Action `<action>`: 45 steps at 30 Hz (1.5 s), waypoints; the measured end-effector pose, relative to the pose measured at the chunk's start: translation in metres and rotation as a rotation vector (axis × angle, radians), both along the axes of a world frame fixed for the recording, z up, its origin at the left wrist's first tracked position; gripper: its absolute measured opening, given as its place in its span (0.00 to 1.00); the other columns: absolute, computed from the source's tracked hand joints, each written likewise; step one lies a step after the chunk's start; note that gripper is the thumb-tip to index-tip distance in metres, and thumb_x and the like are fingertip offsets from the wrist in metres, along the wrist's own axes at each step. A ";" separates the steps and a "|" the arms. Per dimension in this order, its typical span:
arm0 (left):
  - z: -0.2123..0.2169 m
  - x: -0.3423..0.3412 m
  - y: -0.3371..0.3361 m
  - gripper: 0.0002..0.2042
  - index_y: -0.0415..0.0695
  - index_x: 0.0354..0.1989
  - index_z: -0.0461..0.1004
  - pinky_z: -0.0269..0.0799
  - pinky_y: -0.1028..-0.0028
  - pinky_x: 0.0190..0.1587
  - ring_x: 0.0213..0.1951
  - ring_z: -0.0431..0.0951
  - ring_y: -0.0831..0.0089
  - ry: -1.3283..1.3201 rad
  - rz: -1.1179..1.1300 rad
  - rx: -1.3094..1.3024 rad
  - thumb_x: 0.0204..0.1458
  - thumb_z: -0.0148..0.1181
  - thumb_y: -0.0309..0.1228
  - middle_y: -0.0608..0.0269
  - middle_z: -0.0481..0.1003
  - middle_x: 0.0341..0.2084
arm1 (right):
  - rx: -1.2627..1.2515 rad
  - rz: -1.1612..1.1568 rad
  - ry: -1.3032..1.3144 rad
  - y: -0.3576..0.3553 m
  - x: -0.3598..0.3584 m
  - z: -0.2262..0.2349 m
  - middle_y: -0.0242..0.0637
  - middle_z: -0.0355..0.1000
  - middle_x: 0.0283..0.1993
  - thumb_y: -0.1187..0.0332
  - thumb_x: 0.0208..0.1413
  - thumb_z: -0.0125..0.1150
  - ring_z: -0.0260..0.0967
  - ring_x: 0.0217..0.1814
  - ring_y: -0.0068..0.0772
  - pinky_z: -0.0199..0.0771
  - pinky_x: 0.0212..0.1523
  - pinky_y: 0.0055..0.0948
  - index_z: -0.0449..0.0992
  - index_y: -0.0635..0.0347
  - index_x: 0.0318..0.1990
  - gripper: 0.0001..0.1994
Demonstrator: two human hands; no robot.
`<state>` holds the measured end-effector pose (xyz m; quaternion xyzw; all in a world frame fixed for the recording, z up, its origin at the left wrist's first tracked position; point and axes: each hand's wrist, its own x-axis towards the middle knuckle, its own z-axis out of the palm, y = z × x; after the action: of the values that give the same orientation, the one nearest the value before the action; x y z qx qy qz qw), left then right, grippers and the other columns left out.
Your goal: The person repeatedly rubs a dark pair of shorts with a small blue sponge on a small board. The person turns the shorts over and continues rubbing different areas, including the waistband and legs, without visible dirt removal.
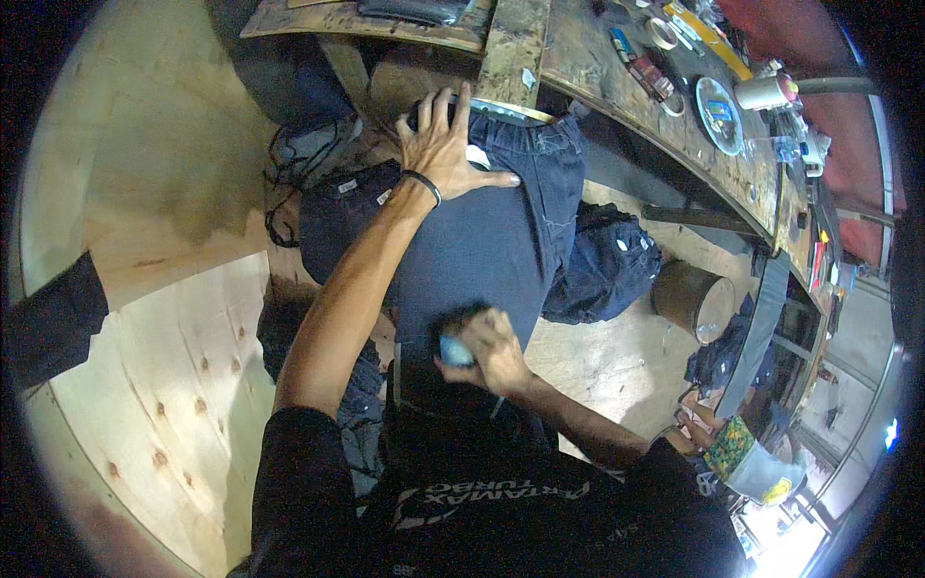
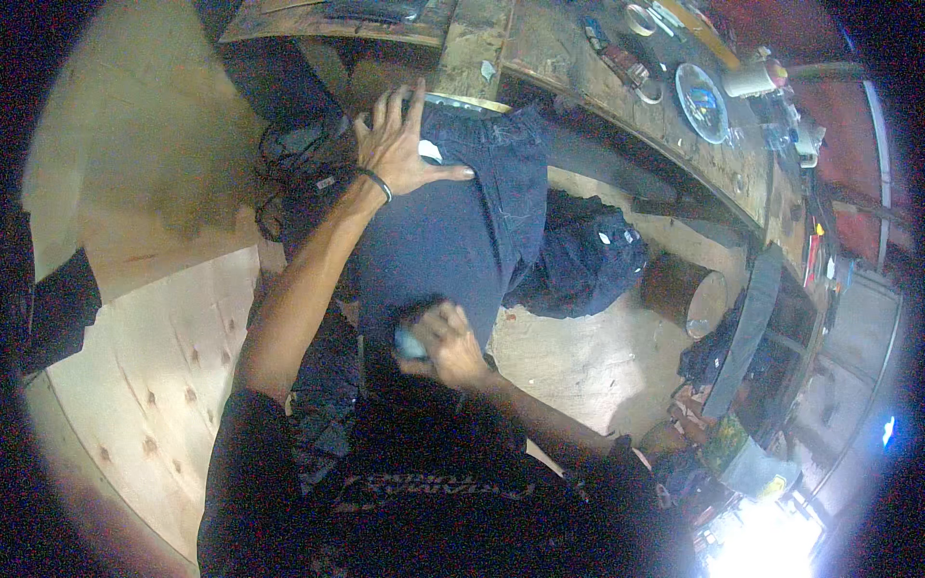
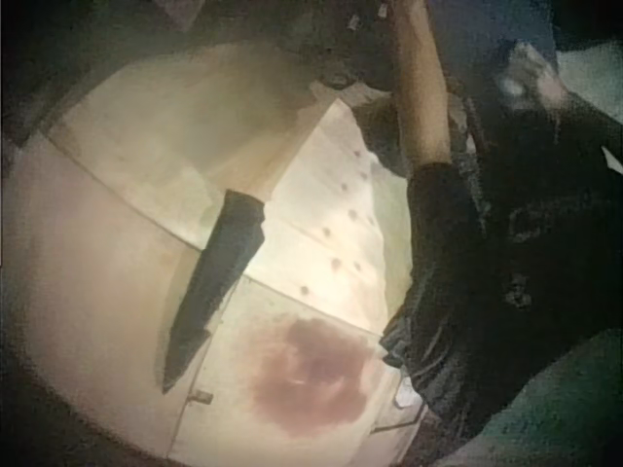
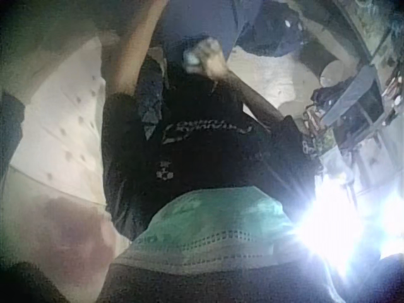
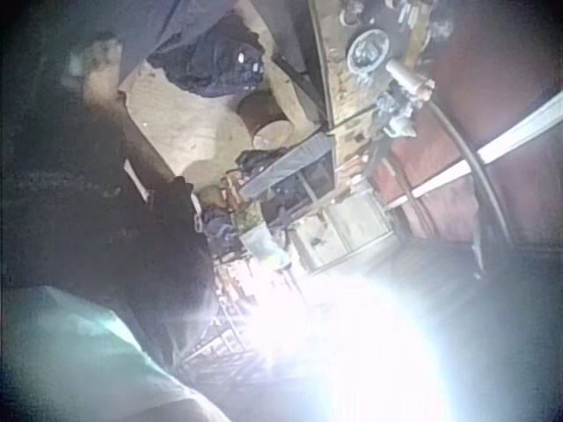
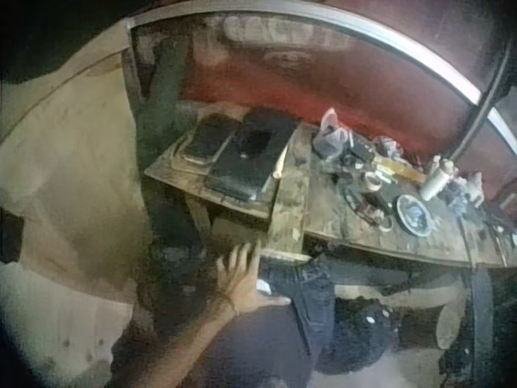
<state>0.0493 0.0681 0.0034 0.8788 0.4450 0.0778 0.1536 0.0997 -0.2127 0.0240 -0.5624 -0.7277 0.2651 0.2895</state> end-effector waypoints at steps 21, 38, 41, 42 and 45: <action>-0.017 0.002 0.014 0.75 0.51 0.86 0.44 0.32 0.23 0.76 0.83 0.42 0.38 -0.142 -0.171 0.086 0.32 0.64 0.86 0.39 0.43 0.84 | 0.199 -0.461 -0.284 0.097 0.027 -0.019 0.45 0.79 0.42 0.53 0.41 0.85 0.75 0.47 0.50 0.72 0.48 0.47 0.82 0.56 0.45 0.26; -0.001 -0.079 -0.042 0.58 0.43 0.81 0.56 0.48 0.46 0.80 0.81 0.51 0.40 -0.660 0.066 -0.027 0.48 0.78 0.62 0.35 0.50 0.81 | 0.219 -0.630 -0.148 0.014 0.077 0.019 0.60 0.76 0.57 0.64 0.71 0.54 0.77 0.51 0.62 0.79 0.53 0.51 0.77 0.68 0.53 0.15; -0.021 -0.105 -0.089 0.51 0.32 0.75 0.60 0.58 0.56 0.76 0.76 0.61 0.49 -0.814 0.339 -0.329 0.53 0.79 0.54 0.33 0.58 0.76 | -0.351 -0.652 -0.224 0.046 0.146 0.007 0.59 0.66 0.77 0.62 0.76 0.46 0.70 0.71 0.57 0.67 0.72 0.48 0.73 0.68 0.67 0.22; -0.027 -0.111 -0.103 0.50 0.31 0.76 0.58 0.57 0.59 0.77 0.78 0.59 0.54 -0.928 0.334 -0.654 0.55 0.78 0.51 0.37 0.60 0.76 | -0.561 -0.622 -0.051 0.052 0.155 0.007 0.56 0.66 0.78 0.59 0.76 0.46 0.66 0.76 0.52 0.61 0.77 0.44 0.70 0.66 0.72 0.26; -0.035 -0.146 -0.159 0.50 0.30 0.80 0.53 0.49 0.64 0.80 0.80 0.55 0.62 -0.897 0.273 -0.997 0.59 0.76 0.47 0.45 0.62 0.77 | -0.826 -0.357 0.378 0.037 0.155 0.006 0.50 0.64 0.81 0.51 0.75 0.51 0.61 0.82 0.46 0.52 0.83 0.40 0.70 0.63 0.76 0.31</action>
<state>-0.0965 -0.0910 -0.0319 0.5217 0.4280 0.2386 0.6983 0.2547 -0.1754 0.0301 -0.6884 -0.3888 0.5752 0.2101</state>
